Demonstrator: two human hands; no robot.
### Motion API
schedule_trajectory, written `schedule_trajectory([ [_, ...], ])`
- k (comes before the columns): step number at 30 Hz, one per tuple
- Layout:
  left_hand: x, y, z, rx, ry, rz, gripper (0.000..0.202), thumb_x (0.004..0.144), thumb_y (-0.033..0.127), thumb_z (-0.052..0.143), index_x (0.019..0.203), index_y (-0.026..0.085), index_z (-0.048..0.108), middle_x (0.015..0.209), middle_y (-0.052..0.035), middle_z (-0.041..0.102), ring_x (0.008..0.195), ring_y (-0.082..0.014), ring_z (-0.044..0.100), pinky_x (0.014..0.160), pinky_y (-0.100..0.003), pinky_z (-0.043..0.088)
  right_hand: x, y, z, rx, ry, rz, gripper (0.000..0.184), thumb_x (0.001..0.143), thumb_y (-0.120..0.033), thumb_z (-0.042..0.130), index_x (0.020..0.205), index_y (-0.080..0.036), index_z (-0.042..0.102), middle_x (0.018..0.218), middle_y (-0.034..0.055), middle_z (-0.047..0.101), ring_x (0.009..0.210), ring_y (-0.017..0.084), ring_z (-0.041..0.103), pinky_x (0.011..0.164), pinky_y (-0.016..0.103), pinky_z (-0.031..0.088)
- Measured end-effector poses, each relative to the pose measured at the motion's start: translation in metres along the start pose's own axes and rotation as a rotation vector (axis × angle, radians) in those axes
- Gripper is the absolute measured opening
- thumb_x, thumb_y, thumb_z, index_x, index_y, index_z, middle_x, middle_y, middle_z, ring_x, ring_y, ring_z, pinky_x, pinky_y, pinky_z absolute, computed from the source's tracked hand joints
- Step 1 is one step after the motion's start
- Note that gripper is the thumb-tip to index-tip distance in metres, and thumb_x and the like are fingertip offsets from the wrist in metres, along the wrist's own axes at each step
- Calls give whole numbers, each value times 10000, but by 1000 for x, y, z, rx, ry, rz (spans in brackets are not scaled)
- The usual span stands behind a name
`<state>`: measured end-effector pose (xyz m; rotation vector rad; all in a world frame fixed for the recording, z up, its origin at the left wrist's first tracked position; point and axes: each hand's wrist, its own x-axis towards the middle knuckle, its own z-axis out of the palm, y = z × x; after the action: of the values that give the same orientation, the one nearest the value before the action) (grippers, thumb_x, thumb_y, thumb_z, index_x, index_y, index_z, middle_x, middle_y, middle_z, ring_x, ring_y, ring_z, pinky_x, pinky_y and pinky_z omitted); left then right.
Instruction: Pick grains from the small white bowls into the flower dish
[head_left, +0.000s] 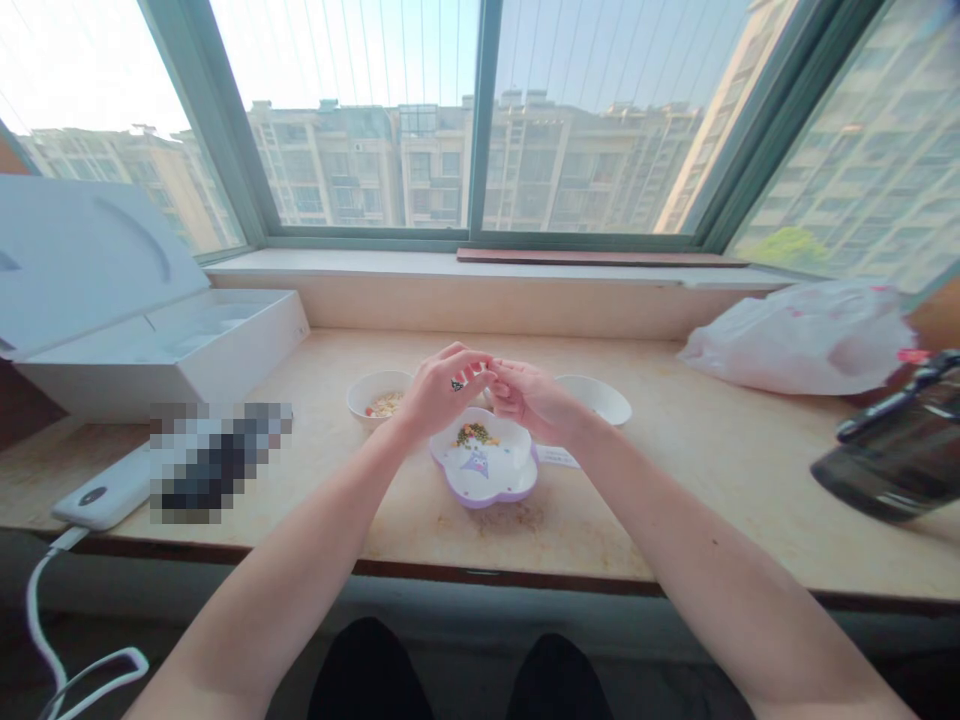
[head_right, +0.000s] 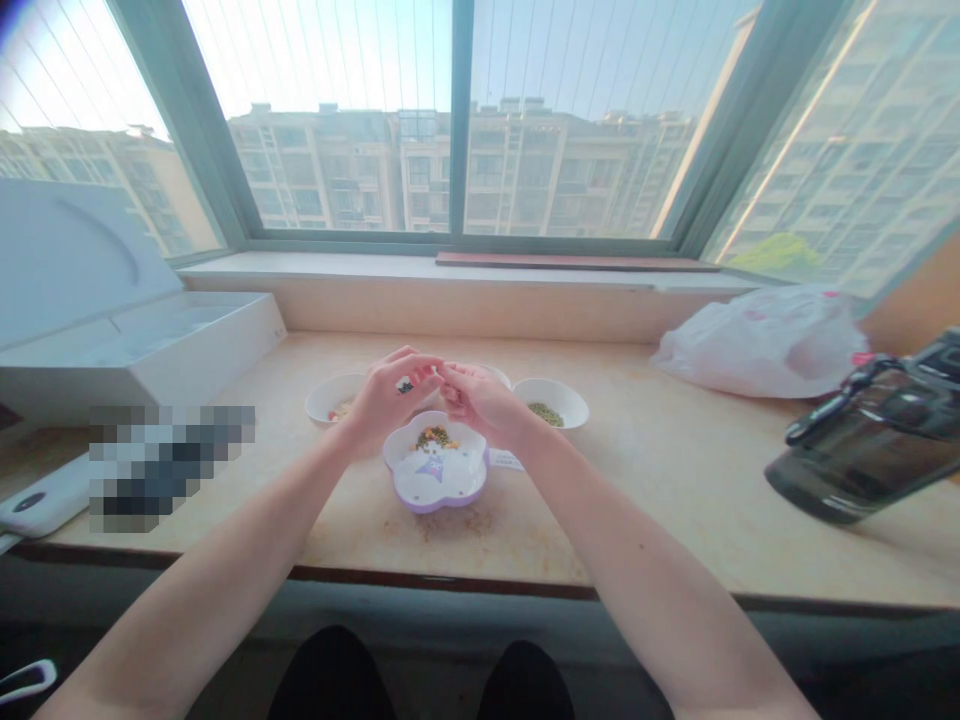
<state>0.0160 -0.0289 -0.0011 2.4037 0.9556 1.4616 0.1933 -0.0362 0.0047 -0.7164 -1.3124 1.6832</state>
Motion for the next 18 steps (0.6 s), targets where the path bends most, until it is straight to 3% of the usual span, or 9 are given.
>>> schedule_trajectory([
  [8,0,-8,2,11,24,32,134,958,270,644,985,201,755,875,-19,713,714,-105,647,709,-237,526,-2,-1,6,98,50,68,336,784,-400,831,841,-187,578,589,-89,382,527,72,295,481,231,222],
  [13,0,-11,2,117,-5,-32,181,986,301,597,974,213,755,917,-25,729,728,-114,643,737,-252,510,-2,-2,10,38,111,69,300,820,-403,759,797,-188,550,593,-79,417,516,70,321,487,231,248],
  [16,2,-14,-1,175,-40,-100,200,990,308,575,949,219,749,959,-31,735,794,-130,665,784,-259,511,-1,2,11,-206,187,38,205,902,-389,637,873,-192,590,614,-64,481,489,80,350,486,243,268],
  [18,5,-19,-3,235,-65,-154,194,982,297,572,935,222,744,986,-36,736,837,-147,677,808,-272,511,0,6,10,-564,228,10,149,931,-325,584,916,-189,643,667,-31,577,514,98,444,515,254,324],
])
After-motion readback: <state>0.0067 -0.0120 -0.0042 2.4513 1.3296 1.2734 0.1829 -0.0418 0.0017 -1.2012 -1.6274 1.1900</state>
